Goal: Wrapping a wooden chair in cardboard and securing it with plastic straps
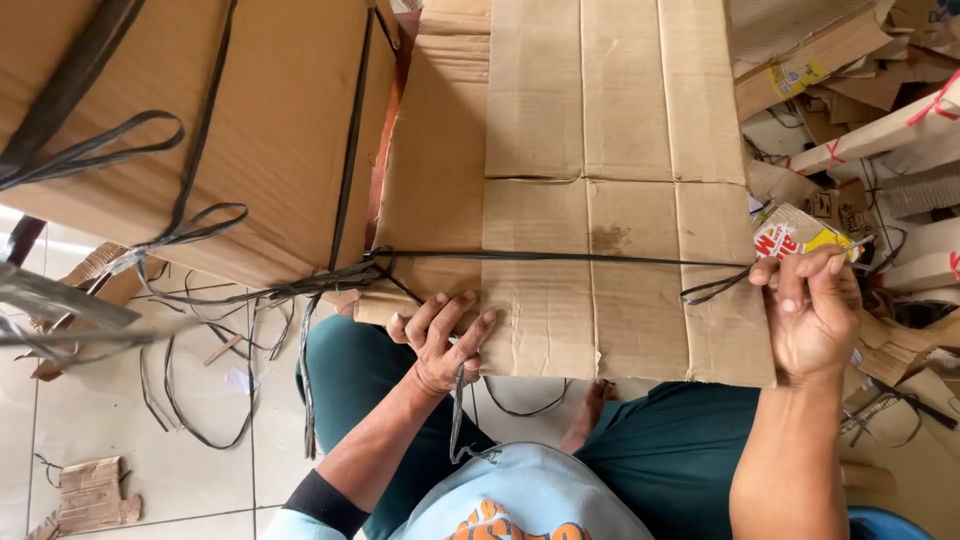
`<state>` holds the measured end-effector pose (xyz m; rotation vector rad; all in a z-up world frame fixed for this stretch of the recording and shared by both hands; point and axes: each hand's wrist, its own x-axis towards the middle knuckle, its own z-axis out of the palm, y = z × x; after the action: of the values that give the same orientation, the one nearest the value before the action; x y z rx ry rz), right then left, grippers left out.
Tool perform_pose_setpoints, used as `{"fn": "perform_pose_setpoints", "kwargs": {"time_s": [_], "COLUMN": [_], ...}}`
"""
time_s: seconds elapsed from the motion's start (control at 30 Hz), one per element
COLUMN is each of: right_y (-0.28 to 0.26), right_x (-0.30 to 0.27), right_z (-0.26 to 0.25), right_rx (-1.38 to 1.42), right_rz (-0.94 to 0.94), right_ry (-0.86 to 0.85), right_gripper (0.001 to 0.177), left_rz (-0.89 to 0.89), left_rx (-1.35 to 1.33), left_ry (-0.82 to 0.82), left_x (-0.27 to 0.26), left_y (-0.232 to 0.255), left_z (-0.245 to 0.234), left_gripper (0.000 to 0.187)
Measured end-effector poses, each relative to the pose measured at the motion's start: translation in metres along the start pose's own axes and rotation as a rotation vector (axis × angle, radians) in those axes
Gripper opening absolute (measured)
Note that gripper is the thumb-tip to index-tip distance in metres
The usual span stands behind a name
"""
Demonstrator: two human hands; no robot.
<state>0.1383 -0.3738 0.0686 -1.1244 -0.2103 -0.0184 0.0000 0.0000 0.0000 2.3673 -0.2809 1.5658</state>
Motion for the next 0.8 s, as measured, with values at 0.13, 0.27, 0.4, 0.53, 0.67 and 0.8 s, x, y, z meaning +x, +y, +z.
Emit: {"fn": "perform_pose_setpoints", "kwargs": {"time_s": [0.13,0.27,0.4,0.53,0.67,0.8], "right_y": [0.011,0.02,0.024,0.019,0.0,-0.016], "right_x": [-0.001,0.001,-0.002,0.006,0.03,0.06], "right_z": [-0.011,-0.009,-0.013,-0.017,-0.015,-0.03], "right_rx": [-0.033,0.014,0.021,-0.079,-0.112,-0.182], "right_rz": [0.039,0.085,0.094,0.135,0.229,0.212], "right_ry": [-0.016,0.081,0.113,0.1,0.009,0.093], "right_gripper": [0.026,0.024,0.025,0.023,0.019,0.025], "left_rz": [-0.011,-0.04,-0.046,-0.07,-0.226,-0.281], "left_rx": [-0.009,-0.043,-0.039,-0.077,-0.349,-0.376], "left_ry": [-0.033,-0.059,-0.042,-0.088,-0.256,-0.413], "left_x": [-0.006,-0.014,-0.022,-0.003,0.06,0.091], "left_y": [-0.007,-0.016,-0.018,-0.013,-0.008,-0.022], "left_z": [0.0,0.002,0.007,-0.011,-0.038,-0.034], "left_gripper": [0.063,0.063,0.061,0.059,0.05,0.032]}}
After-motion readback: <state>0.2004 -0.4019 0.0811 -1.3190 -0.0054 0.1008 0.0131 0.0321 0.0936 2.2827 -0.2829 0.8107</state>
